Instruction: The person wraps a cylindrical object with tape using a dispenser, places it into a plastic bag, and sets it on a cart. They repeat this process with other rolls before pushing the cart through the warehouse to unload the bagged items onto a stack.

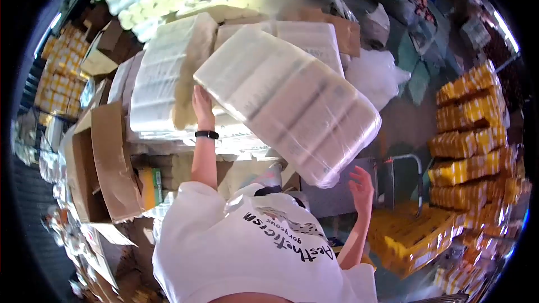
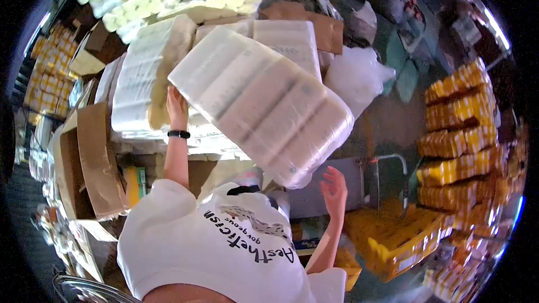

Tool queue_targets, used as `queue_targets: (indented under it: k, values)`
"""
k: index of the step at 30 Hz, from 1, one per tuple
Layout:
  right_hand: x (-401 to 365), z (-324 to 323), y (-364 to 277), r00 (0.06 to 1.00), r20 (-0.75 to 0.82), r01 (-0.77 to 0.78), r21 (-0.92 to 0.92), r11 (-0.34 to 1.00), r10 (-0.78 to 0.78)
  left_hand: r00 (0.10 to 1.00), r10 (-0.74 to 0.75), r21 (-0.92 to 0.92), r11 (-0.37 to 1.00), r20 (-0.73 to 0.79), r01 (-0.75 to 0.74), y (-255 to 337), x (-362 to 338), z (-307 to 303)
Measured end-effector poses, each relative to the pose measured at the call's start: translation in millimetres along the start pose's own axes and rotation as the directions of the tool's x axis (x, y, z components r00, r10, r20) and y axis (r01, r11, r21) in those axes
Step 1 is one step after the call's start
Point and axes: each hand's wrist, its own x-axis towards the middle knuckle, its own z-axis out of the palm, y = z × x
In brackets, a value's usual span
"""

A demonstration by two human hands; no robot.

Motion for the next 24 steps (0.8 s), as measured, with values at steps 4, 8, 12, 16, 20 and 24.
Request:
queue_targets:
  k: [4, 8, 12, 16, 20, 24]
  values:
    - [32.9, -26.4, -48.0, 0.981, -0.082, 0.172, -0.048, 0.984, -0.176, 1.0, 0.017, 0.092, 0.996, -0.014, -0.015, 13.4, 13.7, 9.5]
    - [84.0, -8.9, -118.3, 0.909, -0.052, 0.411, -0.053, 0.91, -0.414, 0.999, -0.037, 0.062, 0.997, -0.019, 0.038, -0.6, 34.8, -4.0]
    - [154.6, 46.2, -192.0, 0.855, 0.156, 0.514, -0.127, 0.849, -0.494, 0.967, -0.251, 0.082, 0.965, 0.038, 0.248, 20.6, 22.2, 1.7]
    - [253.8, 134.5, -237.9, 0.72, 0.499, 0.594, -0.083, 0.8, -0.483, 0.912, -0.398, -0.002, 0.917, 0.097, 0.4, 23.4, 33.0, -9.5]
    - [365.7, 248.3, -239.0, 0.81, 0.525, 0.409, -0.19, 0.892, -0.26, 0.883, -0.458, -0.051, 0.884, 0.099, 0.464, 13.9, 42.4, -26.1]
    - [475.0, 346.1, -205.7, 0.729, 0.646, 0.214, -0.528, 0.822, 0.225, 0.905, -0.417, -0.118, 0.897, 0.091, 0.425, 14.7, 30.0, -16.1]
